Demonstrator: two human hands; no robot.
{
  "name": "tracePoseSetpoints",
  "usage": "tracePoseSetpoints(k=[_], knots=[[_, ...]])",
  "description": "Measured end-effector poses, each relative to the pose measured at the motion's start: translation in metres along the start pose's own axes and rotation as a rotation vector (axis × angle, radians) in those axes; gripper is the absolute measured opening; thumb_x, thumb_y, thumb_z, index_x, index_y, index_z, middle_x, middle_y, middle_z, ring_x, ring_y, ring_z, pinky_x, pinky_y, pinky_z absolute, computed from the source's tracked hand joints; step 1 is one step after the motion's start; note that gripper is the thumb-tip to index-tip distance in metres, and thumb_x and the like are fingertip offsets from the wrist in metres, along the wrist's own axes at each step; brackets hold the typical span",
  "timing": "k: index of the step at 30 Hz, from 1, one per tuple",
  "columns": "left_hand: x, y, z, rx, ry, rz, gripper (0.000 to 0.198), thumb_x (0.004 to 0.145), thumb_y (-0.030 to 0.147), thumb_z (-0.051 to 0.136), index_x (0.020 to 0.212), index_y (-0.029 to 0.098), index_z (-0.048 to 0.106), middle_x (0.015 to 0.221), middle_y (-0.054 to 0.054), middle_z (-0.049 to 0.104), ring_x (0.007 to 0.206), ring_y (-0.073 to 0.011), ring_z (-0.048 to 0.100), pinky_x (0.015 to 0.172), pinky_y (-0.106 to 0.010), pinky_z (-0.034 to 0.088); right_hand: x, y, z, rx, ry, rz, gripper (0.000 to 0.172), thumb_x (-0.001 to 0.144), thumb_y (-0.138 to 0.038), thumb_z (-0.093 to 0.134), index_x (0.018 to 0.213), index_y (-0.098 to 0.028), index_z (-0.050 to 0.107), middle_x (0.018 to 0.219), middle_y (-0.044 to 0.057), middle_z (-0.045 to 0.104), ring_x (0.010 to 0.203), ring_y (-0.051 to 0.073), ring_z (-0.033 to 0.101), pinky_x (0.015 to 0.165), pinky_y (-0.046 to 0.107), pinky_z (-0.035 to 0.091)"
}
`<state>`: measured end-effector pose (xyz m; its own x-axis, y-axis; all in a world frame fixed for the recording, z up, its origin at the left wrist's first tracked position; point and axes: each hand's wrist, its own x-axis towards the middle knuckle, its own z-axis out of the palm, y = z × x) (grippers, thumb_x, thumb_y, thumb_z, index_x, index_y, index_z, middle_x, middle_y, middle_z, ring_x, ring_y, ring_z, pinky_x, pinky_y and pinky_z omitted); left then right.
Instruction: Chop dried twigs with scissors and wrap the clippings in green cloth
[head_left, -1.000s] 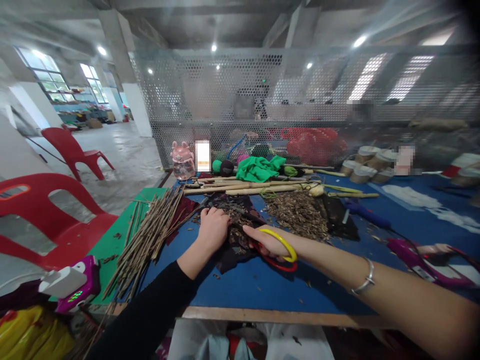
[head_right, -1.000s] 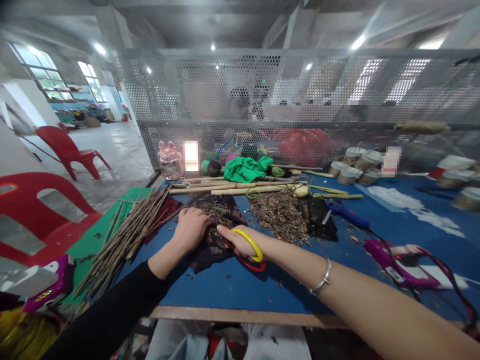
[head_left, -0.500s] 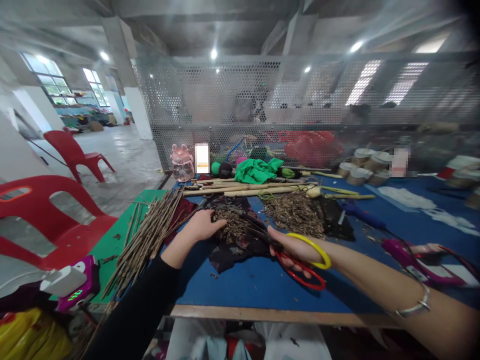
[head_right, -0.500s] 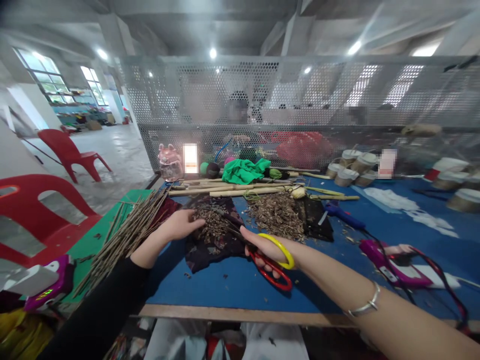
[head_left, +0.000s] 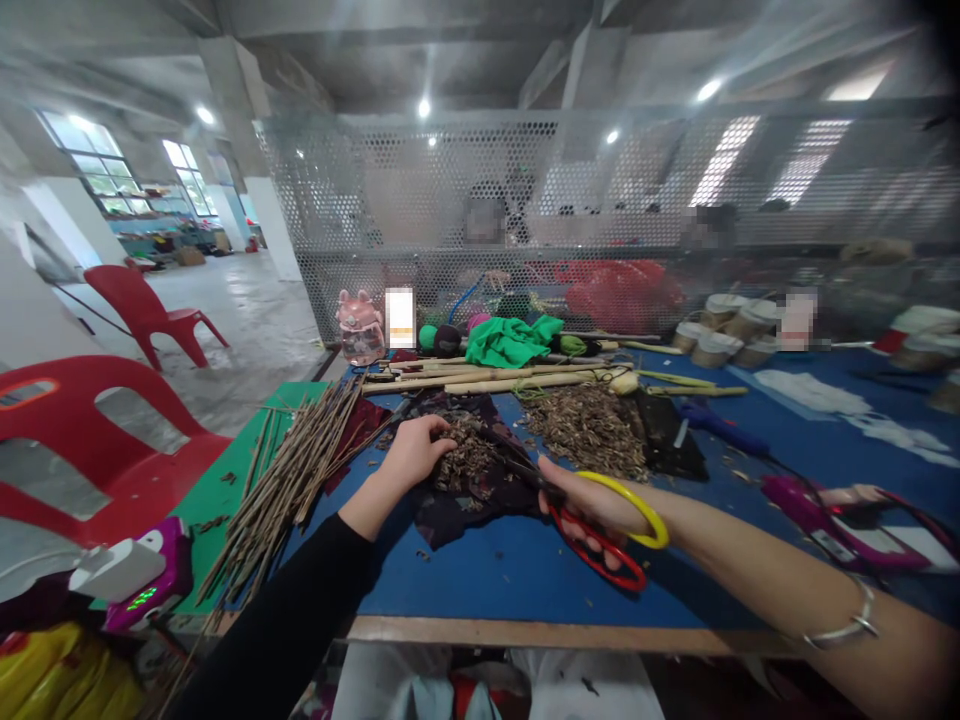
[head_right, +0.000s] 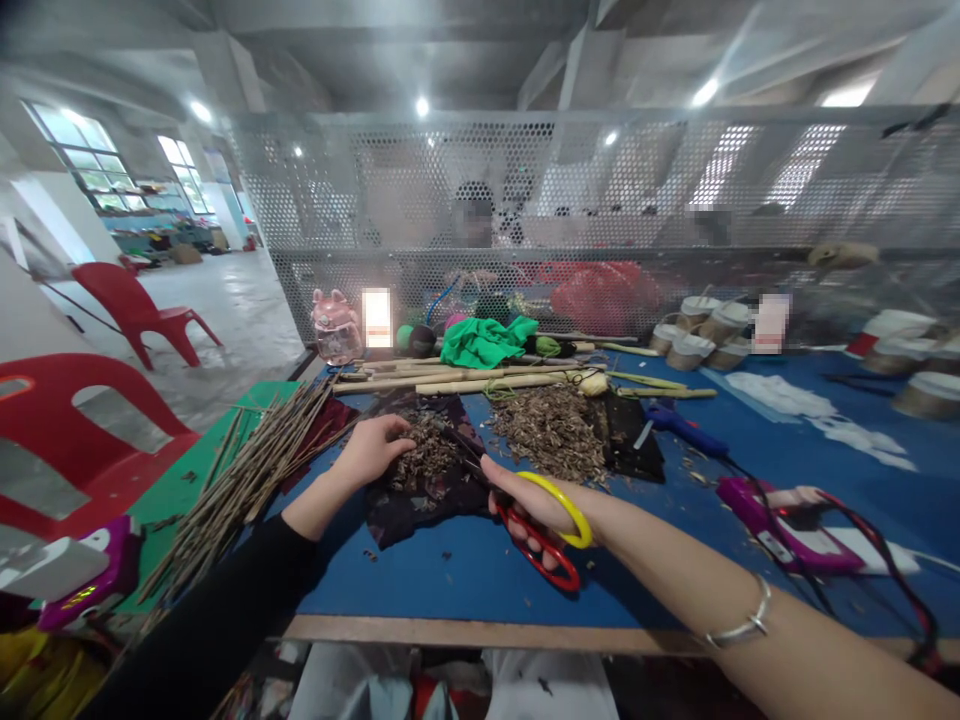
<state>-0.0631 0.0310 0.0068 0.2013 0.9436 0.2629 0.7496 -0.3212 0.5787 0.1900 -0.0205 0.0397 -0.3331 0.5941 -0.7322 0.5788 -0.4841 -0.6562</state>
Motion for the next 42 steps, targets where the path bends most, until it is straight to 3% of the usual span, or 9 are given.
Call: tracePoseSetpoints(k=[5,10,19,23,28,31,34,37,42], knots=[[-0.004,0.002,0.003,0.043,0.018,0.123,0.013,0.075,0.027,0.058,0.081,0.020,0.067,0.084,-0.002,0.069,0.079,-0.0157,0.061,0.077,-0.025,0.044,0.000,-0.021,0.009,-0.057,0.026,-0.011,0.069,0.069,-0.080,0.015,0.083,-0.020,0.045,0.046,-0.004,0.045,0.032,0.010,0.046,0.032,0.024,0.045],[-0.008,0.004,0.002,0.121,0.002,0.145,0.012,0.076,0.024,0.056,0.081,0.019,0.066,0.082,-0.003,0.068,0.078,-0.0162,0.061,0.074,-0.025,0.043,0.000,-0.043,0.023,-0.138,0.089,-0.047,0.070,0.068,-0.080,0.020,0.082,-0.018,0.048,0.044,-0.003,0.045,0.032,0.010,0.045,0.033,0.023,0.043],[-0.009,0.001,0.006,0.118,-0.046,0.161,0.012,0.076,0.024,0.056,0.081,0.018,0.066,0.084,-0.004,0.068,0.081,-0.0170,0.061,0.076,-0.025,0.043,0.027,-0.042,0.024,-0.279,0.217,-0.134,0.067,0.072,-0.077,0.024,0.072,-0.016,0.050,0.035,-0.006,0.033,0.027,0.006,0.030,0.029,0.017,0.026],[-0.008,-0.004,-0.003,0.075,-0.067,0.091,0.026,0.078,0.037,0.053,0.092,0.019,0.066,0.093,-0.006,0.068,0.087,-0.0185,0.060,0.079,-0.026,0.043,0.026,-0.041,0.025,-0.332,0.271,-0.205,0.061,0.076,-0.071,0.028,0.069,-0.015,0.051,0.035,-0.007,0.033,0.027,0.004,0.029,0.030,0.015,0.024],[-0.018,-0.004,-0.032,0.083,0.014,-0.085,0.049,0.080,0.050,0.043,0.112,0.016,0.057,0.096,-0.010,0.066,0.085,-0.0192,0.060,0.074,-0.026,0.043,0.016,-0.027,0.014,-0.161,0.145,-0.160,0.065,0.072,-0.077,0.022,0.078,-0.018,0.049,0.040,-0.007,0.037,0.026,0.006,0.033,0.027,0.017,0.030],[-0.031,0.001,-0.034,0.182,-0.130,-0.052,0.055,0.068,0.055,0.057,0.107,0.017,0.059,0.090,-0.009,0.066,0.080,-0.0213,0.061,0.067,-0.027,0.043,0.011,-0.018,0.009,-0.105,0.075,-0.060,0.066,0.070,-0.079,0.023,0.083,-0.018,0.047,0.043,-0.006,0.042,0.028,0.009,0.042,0.027,0.019,0.036],[-0.039,0.007,-0.023,0.290,-0.252,-0.025,0.039,0.063,0.042,0.066,0.093,0.018,0.063,0.085,-0.009,0.067,0.080,-0.0237,0.062,0.063,-0.027,0.042,0.006,-0.018,0.010,-0.114,0.085,-0.002,0.065,0.071,-0.077,0.024,0.085,-0.018,0.047,0.043,-0.004,0.044,0.030,0.011,0.047,0.027,0.020,0.039],[-0.035,0.009,-0.016,0.320,-0.244,-0.042,0.013,0.070,0.025,0.058,0.078,0.018,0.065,0.079,-0.008,0.067,0.078,-0.0214,0.062,0.065,-0.026,0.042,0.002,-0.023,0.014,-0.136,0.094,0.032,0.064,0.074,-0.075,0.023,0.087,-0.017,0.048,0.043,-0.003,0.045,0.030,0.011,0.048,0.027,0.020,0.040],[-0.007,0.014,-0.018,0.291,-0.150,-0.011,0.019,0.071,0.018,0.051,0.082,0.017,0.066,0.084,-0.009,0.068,0.083,-0.0205,0.061,0.073,-0.027,0.043,0.006,-0.019,0.012,-0.136,0.095,0.020,0.069,0.071,-0.078,0.023,0.087,-0.017,0.049,0.042,-0.004,0.043,0.030,0.012,0.047,0.027,0.023,0.042]])
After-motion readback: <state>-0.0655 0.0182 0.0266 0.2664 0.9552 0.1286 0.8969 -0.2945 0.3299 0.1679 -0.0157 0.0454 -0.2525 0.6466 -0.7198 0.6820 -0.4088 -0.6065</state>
